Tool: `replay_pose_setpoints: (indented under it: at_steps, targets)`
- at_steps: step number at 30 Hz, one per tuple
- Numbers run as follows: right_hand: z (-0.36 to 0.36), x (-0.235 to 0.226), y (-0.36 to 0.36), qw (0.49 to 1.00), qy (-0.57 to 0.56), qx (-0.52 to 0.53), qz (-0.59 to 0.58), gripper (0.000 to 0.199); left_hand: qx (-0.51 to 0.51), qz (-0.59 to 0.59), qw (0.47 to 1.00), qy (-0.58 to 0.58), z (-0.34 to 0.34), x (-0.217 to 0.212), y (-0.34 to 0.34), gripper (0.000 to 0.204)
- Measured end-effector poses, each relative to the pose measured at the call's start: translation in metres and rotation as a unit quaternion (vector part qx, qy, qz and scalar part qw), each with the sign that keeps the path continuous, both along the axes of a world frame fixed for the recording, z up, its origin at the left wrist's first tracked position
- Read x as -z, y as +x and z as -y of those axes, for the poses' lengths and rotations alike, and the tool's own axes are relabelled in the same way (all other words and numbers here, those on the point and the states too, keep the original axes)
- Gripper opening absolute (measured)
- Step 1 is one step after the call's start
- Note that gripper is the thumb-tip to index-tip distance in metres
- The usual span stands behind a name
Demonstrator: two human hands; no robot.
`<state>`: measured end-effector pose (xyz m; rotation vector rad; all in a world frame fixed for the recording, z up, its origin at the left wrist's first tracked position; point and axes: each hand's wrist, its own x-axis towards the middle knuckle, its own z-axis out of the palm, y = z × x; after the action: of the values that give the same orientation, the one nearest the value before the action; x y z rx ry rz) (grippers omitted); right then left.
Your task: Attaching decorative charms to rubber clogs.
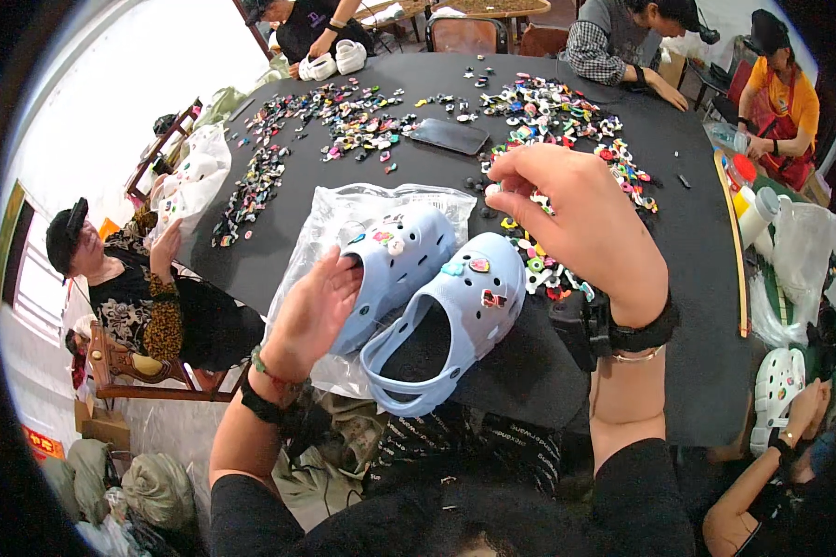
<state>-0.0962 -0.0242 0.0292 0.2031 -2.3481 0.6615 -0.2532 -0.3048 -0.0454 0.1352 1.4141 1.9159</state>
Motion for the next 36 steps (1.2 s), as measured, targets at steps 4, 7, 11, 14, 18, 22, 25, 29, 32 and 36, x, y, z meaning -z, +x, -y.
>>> replay_pose_setpoints:
  at_steps: [4,7,11,14,18,22,25,29,32,36]
  targets:
    - [0.001,0.006,-0.014,0.999,0.017,-0.022,-0.027,0.017,0.098,0.024,0.994,0.048,-0.024,0.001,-0.013,0.048]
    - [0.003,0.015,-0.022,1.000,0.001,-0.018,0.013,0.019,0.102,0.047,0.991,0.076,-0.046,0.011,-0.013,0.039]
    - [0.008,0.028,-0.037,0.998,0.018,-0.033,0.044,0.019,0.057,0.014,0.997,0.055,-0.055,0.023,-0.010,0.036]
    - [0.013,0.037,-0.046,0.996,0.046,-0.044,0.054,0.019,0.050,0.000,0.996,0.068,-0.054,0.029,-0.005,0.030]
    - [0.020,0.048,-0.054,0.995,0.054,-0.037,0.075,0.020,0.034,-0.025,0.997,0.062,-0.052,0.033,0.011,0.030]
    - [0.023,0.059,-0.060,0.989,0.039,-0.098,0.101,0.024,-0.014,-0.007,0.995,0.096,-0.053,0.034,0.024,0.014]
    - [0.027,0.069,-0.065,0.985,0.035,-0.093,0.139,0.030,-0.032,-0.030,0.994,0.099,-0.053,0.031,0.026,0.018]
    - [0.028,0.078,-0.073,0.985,0.016,-0.087,0.148,0.030,-0.044,-0.042,0.991,0.116,-0.054,0.031,0.025,0.019]
    - [0.026,0.080,-0.074,0.985,0.009,-0.089,0.145,0.031,-0.034,-0.048,0.991,0.123,-0.055,0.030,0.025,0.020]
    - [0.026,0.076,-0.073,0.980,0.025,-0.087,0.179,0.032,-0.026,-0.045,0.994,0.098,-0.055,0.026,0.027,0.022]
